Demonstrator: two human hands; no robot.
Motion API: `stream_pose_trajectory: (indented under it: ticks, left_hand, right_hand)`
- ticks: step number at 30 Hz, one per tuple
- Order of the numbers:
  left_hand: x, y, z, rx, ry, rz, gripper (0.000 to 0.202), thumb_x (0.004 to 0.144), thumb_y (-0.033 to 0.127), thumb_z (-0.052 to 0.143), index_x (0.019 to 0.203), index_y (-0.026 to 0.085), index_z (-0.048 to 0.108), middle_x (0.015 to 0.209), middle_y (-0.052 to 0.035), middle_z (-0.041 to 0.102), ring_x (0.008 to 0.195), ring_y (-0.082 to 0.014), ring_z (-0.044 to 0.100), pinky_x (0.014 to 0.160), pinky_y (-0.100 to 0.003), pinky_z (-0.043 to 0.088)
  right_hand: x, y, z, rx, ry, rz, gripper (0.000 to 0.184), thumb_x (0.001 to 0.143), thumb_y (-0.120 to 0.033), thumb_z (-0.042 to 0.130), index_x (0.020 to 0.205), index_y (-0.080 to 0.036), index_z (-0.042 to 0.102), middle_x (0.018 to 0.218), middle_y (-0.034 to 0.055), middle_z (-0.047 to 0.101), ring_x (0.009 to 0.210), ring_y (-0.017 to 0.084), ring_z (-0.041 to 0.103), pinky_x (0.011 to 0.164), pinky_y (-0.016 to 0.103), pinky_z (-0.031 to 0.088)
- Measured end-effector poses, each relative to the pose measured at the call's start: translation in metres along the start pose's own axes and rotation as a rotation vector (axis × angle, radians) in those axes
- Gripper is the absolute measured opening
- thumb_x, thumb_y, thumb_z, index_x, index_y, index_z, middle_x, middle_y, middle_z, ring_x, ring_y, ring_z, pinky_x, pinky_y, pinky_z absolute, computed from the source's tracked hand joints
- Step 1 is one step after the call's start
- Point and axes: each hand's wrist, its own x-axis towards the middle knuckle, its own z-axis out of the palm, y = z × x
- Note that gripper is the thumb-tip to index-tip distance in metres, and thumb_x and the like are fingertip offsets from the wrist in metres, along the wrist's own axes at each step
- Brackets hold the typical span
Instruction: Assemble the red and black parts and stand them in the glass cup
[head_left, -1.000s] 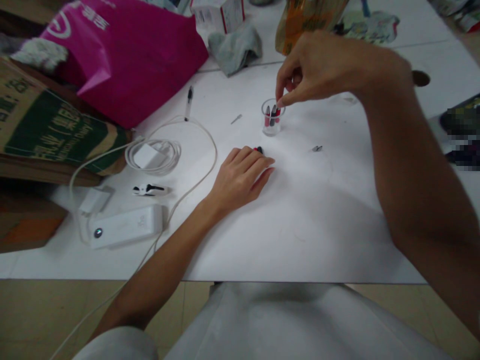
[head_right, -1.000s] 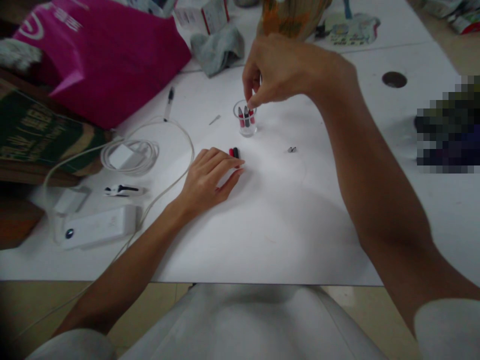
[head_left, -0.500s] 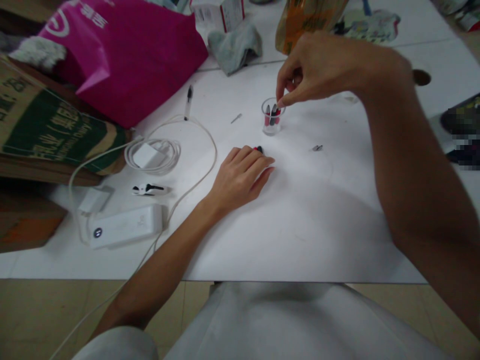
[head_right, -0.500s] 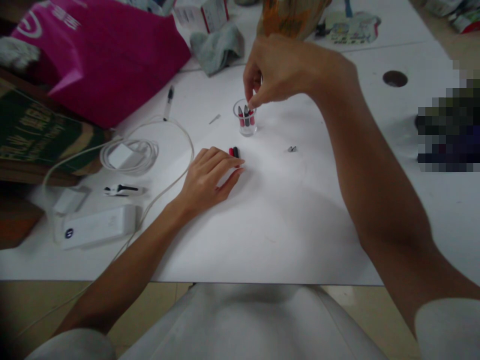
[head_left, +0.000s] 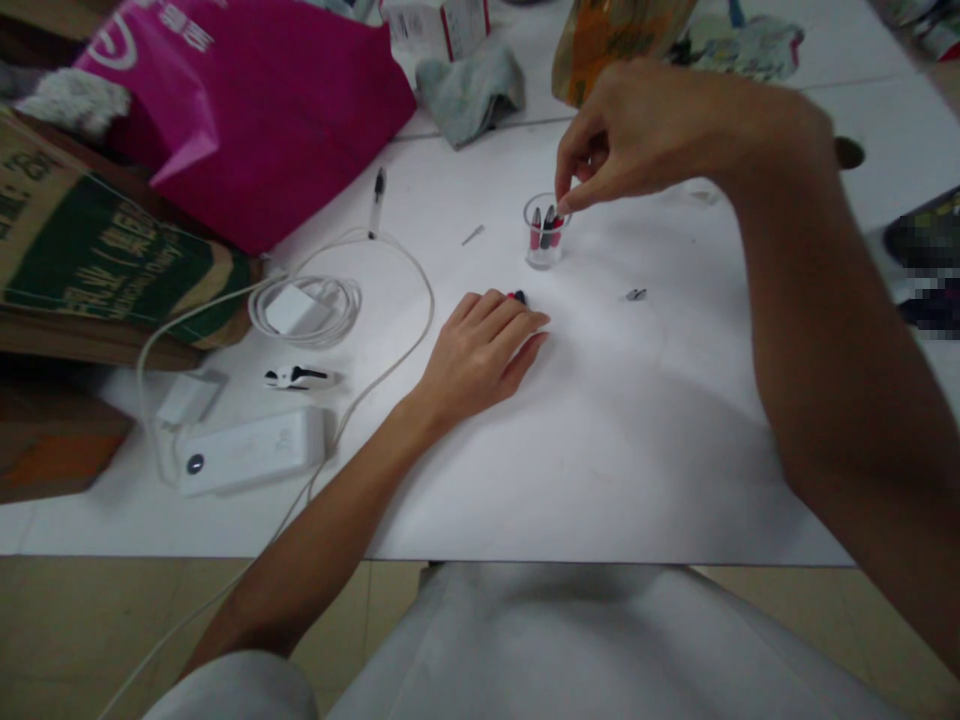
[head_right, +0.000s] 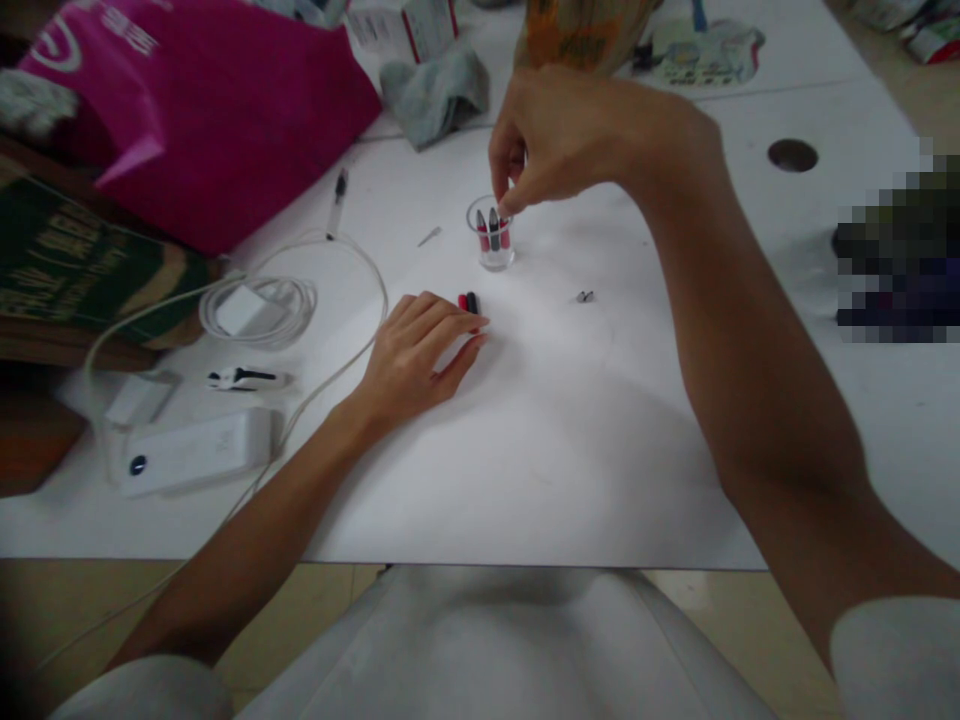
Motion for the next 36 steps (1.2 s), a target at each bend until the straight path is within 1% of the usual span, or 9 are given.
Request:
stream_pose_trajectory:
  ticks: [4,8,11,16,19,22,27,30,36]
  left_hand:
    - [-0.0003,-0.0006,-0.0001,0.006,0.019,0.016,0.016,0.117,0.023,0.061,0.128,0.020,0.071,0.112,-0.0113,0.083,0.106,-0.0285,0.074,0.090,-0.045,0.052]
    - [-0.0007,-0.0012,0.0004,-0.013,-0.019,-0.012,0.018,0.117,0.025,0.059,0.129,0.020,0.071,0.112,-0.0116,0.083,0.108,-0.0294,0.073,0.091,-0.047,0.052]
    - [-0.0004,-0.0009,0.0001,-0.014,-0.024,-0.020,0.018,0.117,0.025,0.059,0.129,0.021,0.071,0.112,-0.0117,0.083,0.108,-0.0293,0.073,0.090,-0.046,0.052]
    - [0.0003,-0.0002,-0.0005,0.005,0.009,0.011,0.016,0.117,0.024,0.060,0.127,0.019,0.071,0.111,-0.0112,0.083,0.103,-0.0282,0.073,0.087,-0.045,0.051]
    - [0.0000,-0.0005,-0.0002,-0.005,-0.012,-0.007,0.017,0.118,0.026,0.059,0.128,0.020,0.071,0.111,-0.0114,0.083,0.107,-0.0288,0.073,0.090,-0.046,0.052]
    - [-0.0003,-0.0008,0.0003,-0.015,-0.028,-0.024,0.018,0.118,0.026,0.058,0.128,0.020,0.072,0.111,-0.0116,0.082,0.109,-0.0294,0.073,0.092,-0.047,0.052]
    - [-0.0004,-0.0008,-0.0001,-0.035,-0.026,-0.018,0.017,0.117,0.025,0.060,0.130,0.021,0.071,0.111,-0.0119,0.082,0.110,-0.0299,0.073,0.091,-0.046,0.051]
    - [-0.0005,-0.0007,-0.0004,-0.035,-0.029,-0.013,0.017,0.117,0.024,0.061,0.130,0.021,0.071,0.113,-0.0119,0.082,0.110,-0.0299,0.073,0.091,-0.046,0.051]
    - [0.0004,-0.0005,0.0003,0.008,0.038,0.041,0.014,0.116,0.022,0.062,0.127,0.019,0.070,0.113,-0.0109,0.083,0.104,-0.0278,0.074,0.087,-0.044,0.051]
  right_hand:
    - [-0.0007,-0.0014,-0.0018,-0.013,-0.008,0.002,0.031,0.095,-0.034,0.079,0.114,-0.014,0.091,0.081,0.0065,0.075,0.075,0.022,0.069,0.066,0.032,0.042]
    - [-0.0006,-0.0018,-0.0009,-0.017,0.000,0.015,0.031,0.095,-0.034,0.079,0.115,-0.013,0.091,0.083,0.0074,0.077,0.077,0.023,0.070,0.067,0.032,0.043]
    - [-0.0003,-0.0019,-0.0001,-0.020,0.003,0.003,0.030,0.095,-0.034,0.079,0.114,-0.013,0.091,0.082,0.0069,0.076,0.077,0.022,0.069,0.067,0.032,0.042]
    - [-0.0006,-0.0029,-0.0011,-0.010,-0.005,0.006,0.032,0.095,-0.035,0.079,0.115,-0.013,0.091,0.084,0.0072,0.076,0.079,0.022,0.070,0.068,0.032,0.043]
    - [-0.0011,-0.0036,-0.0012,-0.019,-0.002,0.006,0.033,0.096,-0.035,0.079,0.115,-0.012,0.091,0.082,0.0071,0.075,0.075,0.022,0.067,0.067,0.032,0.041]
    - [-0.0011,-0.0023,-0.0008,-0.018,0.001,0.001,0.032,0.095,-0.036,0.079,0.114,-0.013,0.091,0.081,0.0067,0.075,0.076,0.022,0.068,0.067,0.032,0.041]
    - [-0.0009,0.0005,-0.0012,-0.016,0.003,-0.009,0.033,0.095,-0.039,0.078,0.113,-0.014,0.091,0.079,0.0062,0.075,0.076,0.022,0.067,0.066,0.031,0.040]
    - [-0.0010,-0.0004,-0.0010,-0.022,0.000,-0.011,0.032,0.095,-0.037,0.078,0.113,-0.013,0.090,0.082,0.0068,0.076,0.077,0.022,0.067,0.067,0.031,0.041]
    - [-0.0014,-0.0027,-0.0013,-0.008,0.003,-0.012,0.031,0.095,-0.036,0.080,0.113,-0.013,0.091,0.080,0.0058,0.073,0.075,0.021,0.067,0.065,0.032,0.041]
